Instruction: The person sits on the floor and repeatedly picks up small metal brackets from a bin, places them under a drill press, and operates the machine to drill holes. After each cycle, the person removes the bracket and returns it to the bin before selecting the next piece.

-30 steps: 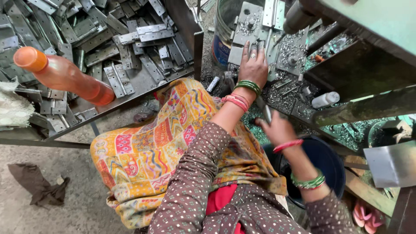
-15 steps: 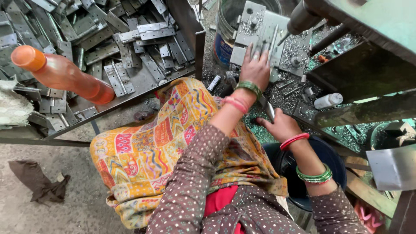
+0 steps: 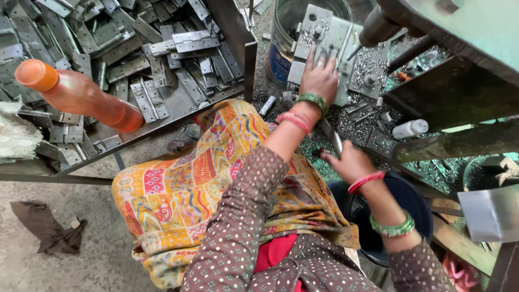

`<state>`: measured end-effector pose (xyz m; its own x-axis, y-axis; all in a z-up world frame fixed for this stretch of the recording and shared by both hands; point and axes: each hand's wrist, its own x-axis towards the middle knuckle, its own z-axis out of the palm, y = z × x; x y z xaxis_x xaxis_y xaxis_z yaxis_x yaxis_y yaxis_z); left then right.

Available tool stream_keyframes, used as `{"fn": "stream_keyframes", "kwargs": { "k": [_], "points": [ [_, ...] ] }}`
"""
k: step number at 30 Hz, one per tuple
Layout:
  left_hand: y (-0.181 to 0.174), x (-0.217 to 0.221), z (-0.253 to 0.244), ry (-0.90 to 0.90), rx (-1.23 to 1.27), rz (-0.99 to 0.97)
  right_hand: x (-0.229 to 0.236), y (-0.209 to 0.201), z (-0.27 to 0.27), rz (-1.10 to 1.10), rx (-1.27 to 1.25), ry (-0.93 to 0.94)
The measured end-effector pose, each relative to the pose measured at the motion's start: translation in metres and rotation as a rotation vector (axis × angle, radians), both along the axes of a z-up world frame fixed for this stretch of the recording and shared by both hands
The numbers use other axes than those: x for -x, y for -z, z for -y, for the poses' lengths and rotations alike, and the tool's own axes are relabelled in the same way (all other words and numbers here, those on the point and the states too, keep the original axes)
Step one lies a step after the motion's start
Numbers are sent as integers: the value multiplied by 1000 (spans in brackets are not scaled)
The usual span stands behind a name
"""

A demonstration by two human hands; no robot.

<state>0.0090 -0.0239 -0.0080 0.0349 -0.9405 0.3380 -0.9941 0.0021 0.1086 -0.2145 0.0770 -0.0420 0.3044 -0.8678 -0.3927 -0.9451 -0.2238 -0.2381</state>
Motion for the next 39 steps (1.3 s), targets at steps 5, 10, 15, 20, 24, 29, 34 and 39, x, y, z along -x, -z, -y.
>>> {"fn": "stream_keyframes", "kwargs": {
  "k": [5, 10, 15, 20, 24, 29, 34, 39],
  "points": [
    [0, -8, 27, 11, -69, 6, -5, 24, -36, 74, 99, 26],
    [6, -11, 30, -10, 27, 21, -9, 67, -65, 248, 159, 94],
    [-1, -11, 25, 45, -118, 18, -6, 4, -18, 13, 4, 59],
    [-5, 12, -60, 51, 112, 206, -21, -67, -26, 408, 438, 19],
    [-10, 18, -134, 75, 333, -30, -30, -79, -36, 594, 445, 197],
    [-27, 0, -144, 324, 498, -149, -17, -67, -37, 884, 593, 189],
    [-38, 14, -113, 360, 618, -418, -13, -54, -37, 943, 611, 232],
    [-32, 24, -55, 73, 469, -2, -12, -57, -34, 813, 560, 220]
  ]
}}
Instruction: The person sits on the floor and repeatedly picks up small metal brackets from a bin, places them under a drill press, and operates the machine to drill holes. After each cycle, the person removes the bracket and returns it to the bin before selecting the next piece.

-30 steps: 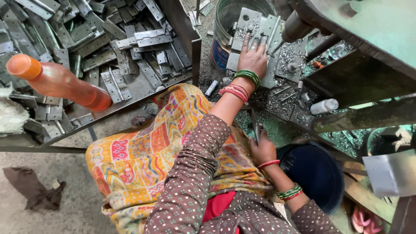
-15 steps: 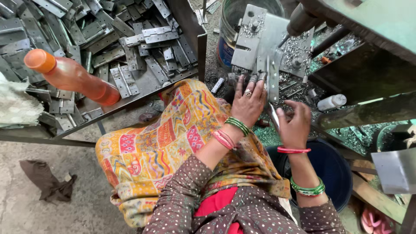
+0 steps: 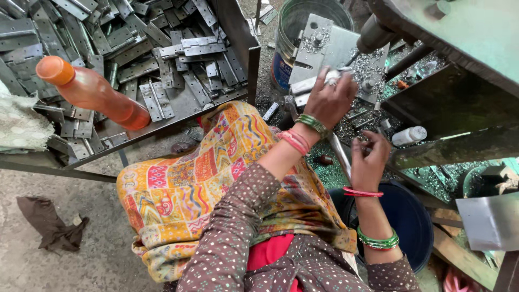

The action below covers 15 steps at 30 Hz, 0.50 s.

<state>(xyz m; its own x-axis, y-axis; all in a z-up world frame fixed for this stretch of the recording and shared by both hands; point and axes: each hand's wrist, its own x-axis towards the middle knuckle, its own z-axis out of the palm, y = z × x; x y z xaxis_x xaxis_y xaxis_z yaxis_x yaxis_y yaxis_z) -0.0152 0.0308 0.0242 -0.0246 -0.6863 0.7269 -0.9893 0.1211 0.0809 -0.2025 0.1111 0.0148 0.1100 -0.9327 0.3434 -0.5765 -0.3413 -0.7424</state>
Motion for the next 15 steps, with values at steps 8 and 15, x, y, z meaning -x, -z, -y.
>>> {"fn": "stream_keyframes", "kwargs": {
  "k": [8, 15],
  "points": [
    [12, -36, -6, -220, -315, -67, -3, -5, 1, -65, -81, -57],
    [14, -8, -32, -181, -289, 2, -10, -15, 3, -97, -165, -69]
  ]
}}
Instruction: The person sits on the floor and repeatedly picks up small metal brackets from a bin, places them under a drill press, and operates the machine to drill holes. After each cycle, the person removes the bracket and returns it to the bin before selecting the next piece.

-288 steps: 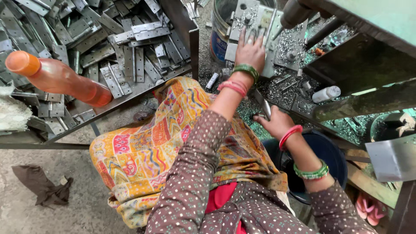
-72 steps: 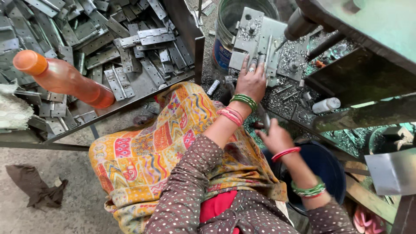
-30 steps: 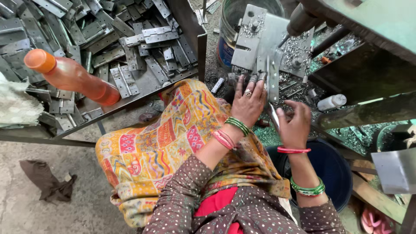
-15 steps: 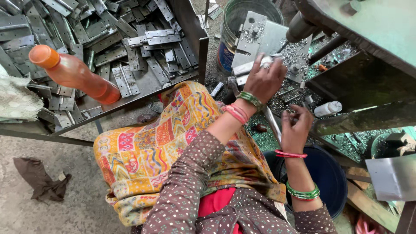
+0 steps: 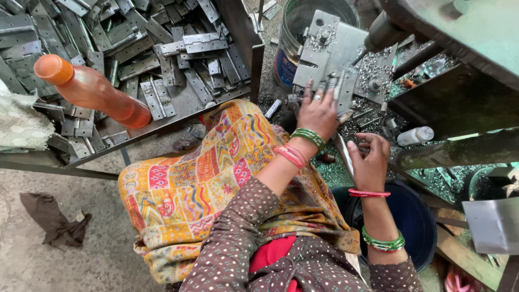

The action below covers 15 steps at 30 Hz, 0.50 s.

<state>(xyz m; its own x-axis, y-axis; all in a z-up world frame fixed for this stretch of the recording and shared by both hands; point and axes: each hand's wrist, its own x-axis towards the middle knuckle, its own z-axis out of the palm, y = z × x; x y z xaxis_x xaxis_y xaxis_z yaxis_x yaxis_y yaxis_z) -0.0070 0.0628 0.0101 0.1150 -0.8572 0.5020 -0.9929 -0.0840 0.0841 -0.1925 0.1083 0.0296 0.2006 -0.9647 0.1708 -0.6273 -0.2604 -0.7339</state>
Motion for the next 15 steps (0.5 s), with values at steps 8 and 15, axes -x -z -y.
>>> {"fn": "stream_keyframes", "kwargs": {
  "k": [8, 15],
  "points": [
    [11, -3, 45, 61, -56, -163, 7, 30, -6, -223, 204, -103],
    [15, 1, 39, 43, -63, -140, 13, 84, -28, -360, 145, -167]
  ]
}}
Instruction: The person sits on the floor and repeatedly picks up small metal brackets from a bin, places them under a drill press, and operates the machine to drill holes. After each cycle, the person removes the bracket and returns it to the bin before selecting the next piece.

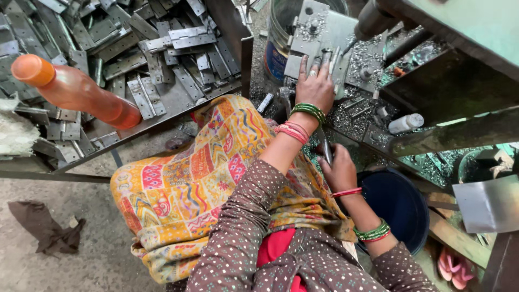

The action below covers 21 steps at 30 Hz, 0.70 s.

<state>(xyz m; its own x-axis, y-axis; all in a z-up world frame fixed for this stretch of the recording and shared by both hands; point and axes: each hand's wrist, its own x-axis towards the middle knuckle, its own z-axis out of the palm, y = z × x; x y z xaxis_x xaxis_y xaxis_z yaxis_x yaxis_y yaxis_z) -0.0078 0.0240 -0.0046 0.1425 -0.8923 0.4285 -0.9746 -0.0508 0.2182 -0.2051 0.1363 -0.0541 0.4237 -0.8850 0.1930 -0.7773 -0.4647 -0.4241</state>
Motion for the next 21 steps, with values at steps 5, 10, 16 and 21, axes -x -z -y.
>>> {"fn": "stream_keyframes", "kwargs": {
  "k": [5, 10, 16, 21],
  "points": [
    [-3, -7, 10, 25, -47, -46, -3, -25, 46, -306, -552, 61],
    [3, 0, 9, 8, -20, -57, 3, -11, 41, -289, -477, 57],
    [-8, -3, 8, 64, -110, -27, 18, 48, -1, -68, -394, 127],
    [-17, -5, -4, 29, 61, 13, 5, 17, 32, -143, -353, -18]
  ]
}}
